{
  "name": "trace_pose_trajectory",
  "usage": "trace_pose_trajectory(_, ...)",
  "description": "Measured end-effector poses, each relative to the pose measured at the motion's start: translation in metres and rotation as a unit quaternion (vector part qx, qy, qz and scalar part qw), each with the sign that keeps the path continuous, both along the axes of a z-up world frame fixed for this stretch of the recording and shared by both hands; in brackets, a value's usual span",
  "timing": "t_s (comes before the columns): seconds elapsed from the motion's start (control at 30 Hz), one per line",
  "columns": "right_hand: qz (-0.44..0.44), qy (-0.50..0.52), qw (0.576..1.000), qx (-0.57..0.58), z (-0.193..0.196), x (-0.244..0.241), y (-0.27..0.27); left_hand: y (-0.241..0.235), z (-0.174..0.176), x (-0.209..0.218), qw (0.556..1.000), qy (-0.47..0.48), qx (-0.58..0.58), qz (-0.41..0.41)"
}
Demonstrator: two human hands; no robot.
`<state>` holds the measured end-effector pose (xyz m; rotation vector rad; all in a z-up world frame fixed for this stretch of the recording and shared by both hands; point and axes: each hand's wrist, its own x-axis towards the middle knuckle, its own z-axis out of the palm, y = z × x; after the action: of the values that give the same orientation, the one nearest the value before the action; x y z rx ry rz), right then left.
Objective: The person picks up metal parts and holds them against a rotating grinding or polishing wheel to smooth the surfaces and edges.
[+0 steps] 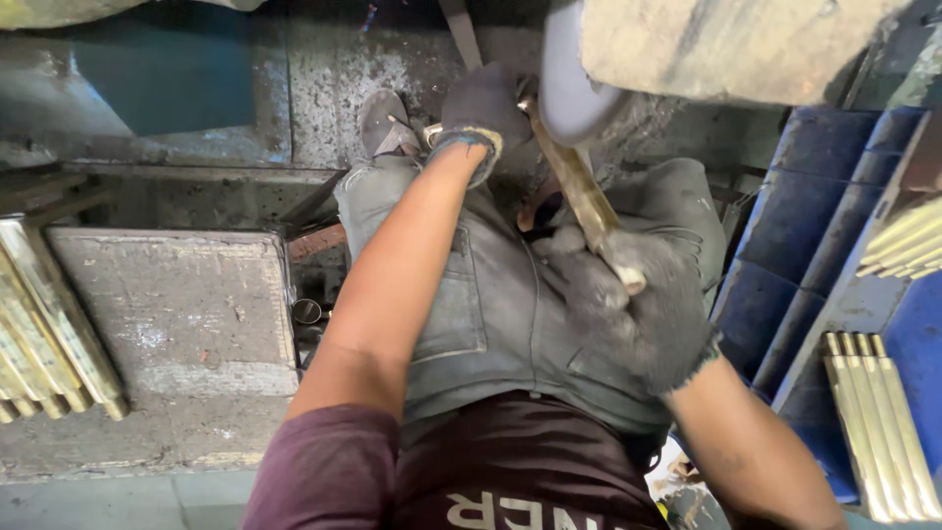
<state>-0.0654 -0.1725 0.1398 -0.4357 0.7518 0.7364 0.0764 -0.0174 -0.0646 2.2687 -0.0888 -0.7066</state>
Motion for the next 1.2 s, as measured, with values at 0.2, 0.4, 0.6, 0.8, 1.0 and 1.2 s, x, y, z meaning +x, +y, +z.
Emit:
trace_pose_trajectory(0.2,0.083,-0.107,0.979,-0.155,0.025,-0.02,0.005,-0.001,0.0,-0.008,0.996,-0.083,-0.019,-0.004)
trace_pose_trajectory(0.4,0.116,-0.011,0.971,-0.209,0.053,-0.065,0.013,-0.019,0.017,-0.068,0.968,-0.085,-0.117,0.207)
trace_pose_trajectory(0.6,0.125,-0.012,0.967,-0.223,0.037,-0.054,-0.003,-0.022,0.006,-0.06,0.962,-0.034,-0.159,0.22)
trace_pose_trajectory(0.8,0.165,0.043,0.96,-0.221,0.035,-0.008,-0.003,-0.029,-0.022,-0.051,0.956,0.007,-0.156,0.249)
trace_pose_trajectory(1.0,0.173,0.052,0.949,-0.258,0.032,0.017,0.0,-0.034,-0.041,-0.049,0.947,0.007,-0.174,0.268)
trace_pose_trajectory(1.2,0.305,-0.162,0.866,-0.36,0.048,-0.016,-0.002,-0.043,-0.027,-0.063,0.928,-0.033,-0.207,0.308)
